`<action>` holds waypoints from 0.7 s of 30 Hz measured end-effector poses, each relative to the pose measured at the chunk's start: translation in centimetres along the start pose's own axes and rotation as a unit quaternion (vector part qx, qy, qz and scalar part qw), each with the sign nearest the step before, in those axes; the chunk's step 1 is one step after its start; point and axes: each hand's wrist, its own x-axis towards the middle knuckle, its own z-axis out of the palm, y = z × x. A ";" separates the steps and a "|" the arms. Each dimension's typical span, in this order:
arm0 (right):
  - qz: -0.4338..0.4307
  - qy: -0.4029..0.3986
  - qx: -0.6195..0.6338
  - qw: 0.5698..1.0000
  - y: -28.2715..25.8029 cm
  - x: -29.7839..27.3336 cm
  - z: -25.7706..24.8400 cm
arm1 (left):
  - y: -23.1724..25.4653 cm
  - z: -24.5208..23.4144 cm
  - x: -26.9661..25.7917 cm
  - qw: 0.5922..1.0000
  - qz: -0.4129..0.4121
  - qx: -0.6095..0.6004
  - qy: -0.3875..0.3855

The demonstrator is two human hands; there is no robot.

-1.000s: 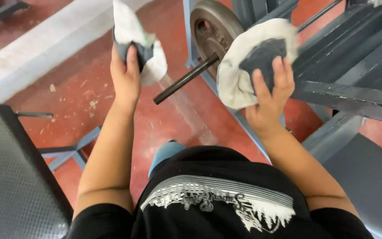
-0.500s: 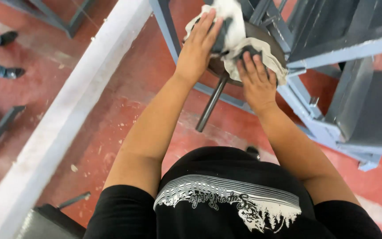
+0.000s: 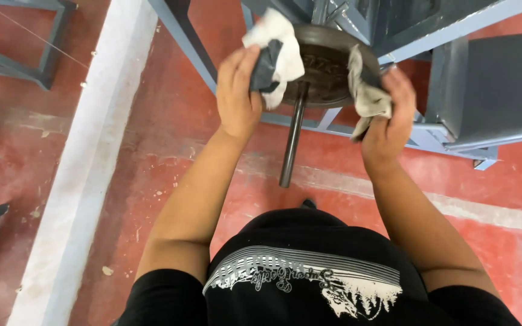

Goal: Cleaning and wiping down various gym equipment using a cloth.

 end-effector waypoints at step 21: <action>-0.179 0.013 -0.289 0.940 1.2 6.1 7.8 | -2.7 6.7 11.2 0.966 0.122 0.005 -0.230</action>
